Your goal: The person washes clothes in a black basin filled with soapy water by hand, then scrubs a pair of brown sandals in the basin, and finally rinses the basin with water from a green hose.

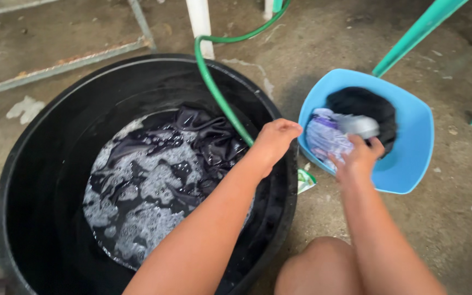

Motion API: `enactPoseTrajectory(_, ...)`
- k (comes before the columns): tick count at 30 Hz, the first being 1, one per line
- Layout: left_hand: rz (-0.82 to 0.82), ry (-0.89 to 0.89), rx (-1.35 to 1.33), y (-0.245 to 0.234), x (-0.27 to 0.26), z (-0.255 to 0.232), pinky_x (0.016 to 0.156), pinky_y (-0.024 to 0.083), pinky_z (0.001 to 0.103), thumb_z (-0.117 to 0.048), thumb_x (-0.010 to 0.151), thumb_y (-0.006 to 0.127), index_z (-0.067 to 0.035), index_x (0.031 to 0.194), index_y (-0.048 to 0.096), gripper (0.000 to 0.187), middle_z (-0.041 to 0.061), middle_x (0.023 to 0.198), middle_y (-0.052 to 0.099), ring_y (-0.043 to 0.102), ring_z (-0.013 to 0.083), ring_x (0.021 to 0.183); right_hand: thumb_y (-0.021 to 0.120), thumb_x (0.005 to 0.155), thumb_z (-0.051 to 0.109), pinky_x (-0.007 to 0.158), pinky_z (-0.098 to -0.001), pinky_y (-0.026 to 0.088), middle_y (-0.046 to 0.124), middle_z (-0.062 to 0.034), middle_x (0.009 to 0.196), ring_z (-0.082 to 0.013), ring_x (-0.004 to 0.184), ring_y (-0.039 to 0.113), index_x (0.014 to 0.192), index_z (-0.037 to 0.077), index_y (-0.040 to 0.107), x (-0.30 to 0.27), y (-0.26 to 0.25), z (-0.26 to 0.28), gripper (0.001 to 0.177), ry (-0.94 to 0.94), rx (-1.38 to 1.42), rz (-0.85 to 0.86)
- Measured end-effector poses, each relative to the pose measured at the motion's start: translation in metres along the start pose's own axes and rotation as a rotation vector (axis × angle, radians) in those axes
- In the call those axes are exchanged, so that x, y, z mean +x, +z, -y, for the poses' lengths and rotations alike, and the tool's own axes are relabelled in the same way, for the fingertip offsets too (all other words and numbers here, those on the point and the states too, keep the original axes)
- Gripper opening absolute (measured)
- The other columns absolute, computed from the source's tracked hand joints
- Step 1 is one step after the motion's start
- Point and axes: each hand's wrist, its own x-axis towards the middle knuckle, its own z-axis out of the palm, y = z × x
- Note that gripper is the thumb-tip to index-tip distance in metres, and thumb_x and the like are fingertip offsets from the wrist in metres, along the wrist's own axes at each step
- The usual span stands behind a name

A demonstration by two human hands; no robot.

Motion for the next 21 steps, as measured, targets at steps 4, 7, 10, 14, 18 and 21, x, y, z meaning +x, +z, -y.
enactPoseTrajectory(4, -0.104, 0.076, 0.004, -0.053, -0.019, 0.009, 0.087, 0.053, 0.032, -0.023, 0.09, 0.068, -0.003, 0.109, 0.074, 0.029, 0.01, 0.104, 0.076, 0.069, 0.0177, 0.099, 0.066, 0.089, 0.001, 0.09, -0.0397, 0.054, 0.05, -0.0101, 0.131, -0.0228, 0.108, 0.06, 0.129, 0.012, 0.049, -0.043, 0.048, -0.058, 0.045, -0.628, -0.2, 0.328)
enactPoseTrajectory(7, -0.247, 0.168, 0.118, -0.119, -0.036, 0.026, 0.088, 0.054, 0.032, -0.024, 0.091, 0.069, -0.004, 0.109, 0.074, 0.027, 0.011, 0.102, 0.077, 0.071, 0.0192, 0.098, 0.068, 0.102, 0.009, 0.093, -0.0318, 0.054, 0.06, -0.0106, 0.118, -0.0205, 0.102, 0.062, 0.126, 0.011, 0.06, -0.084, 0.082, -0.102, 0.025, -0.804, -0.32, 0.65)
enactPoseTrajectory(10, -0.444, 0.159, 0.411, -0.195, -0.056, 0.056, 0.092, 0.054, 0.036, -0.026, 0.089, 0.07, -0.008, 0.112, 0.073, 0.029, 0.013, 0.108, 0.076, 0.071, 0.0253, 0.103, 0.07, 0.099, 0.026, 0.1, -0.0381, 0.052, 0.06, -0.0087, 0.121, -0.0222, 0.112, 0.063, 0.123, 0.014, 0.067, -0.103, 0.107, -0.137, 0.027, -0.893, -0.692, 0.876)
enactPoseTrajectory(14, -0.593, 0.075, 0.733, -0.25, -0.09, 0.12, 0.107, 0.046, 0.043, -0.026, 0.087, 0.072, -0.013, 0.126, 0.066, 0.042, 0.015, 0.131, 0.066, 0.059, 0.0348, 0.126, 0.063, 0.089, 0.054, 0.112, -0.0623, 0.029, 0.024, -0.0065, 0.162, -0.0335, 0.147, 0.022, 0.15, 0.029, 0.042, -0.114, 0.136, -0.192, 0.07, -0.531, -1.395, 0.742)
enactPoseTrajectory(18, -0.514, -0.007, 1.006, -0.257, -0.125, 0.185, 0.113, 0.032, 0.049, -0.03, 0.082, 0.071, -0.018, 0.141, 0.054, 0.063, 0.017, 0.157, 0.039, 0.033, 0.039, 0.143, 0.055, 0.091, 0.067, 0.109, -0.0785, 0.012, -0.017, -0.0135, 0.169, -0.0356, 0.156, -0.01, 0.163, 0.033, 0.008, -0.17, 0.138, -0.28, 0.093, -0.451, -1.733, 0.735)
enactPoseTrajectory(21, -0.416, -0.075, 1.193, -0.25, -0.151, 0.209, 0.115, 0.022, 0.06, -0.029, 0.098, 0.056, -0.025, 0.139, 0.059, 0.041, 0.012, 0.166, 0.028, 0.023, 0.0352, 0.153, 0.048, 0.096, 0.07, 0.104, -0.0816, 0.009, -0.02, -0.0167, 0.168, -0.0372, 0.154, -0.012, 0.162, 0.036, 0.006, -0.182, 0.124, -0.309, 0.085, -0.748, -1.835, 1.055)
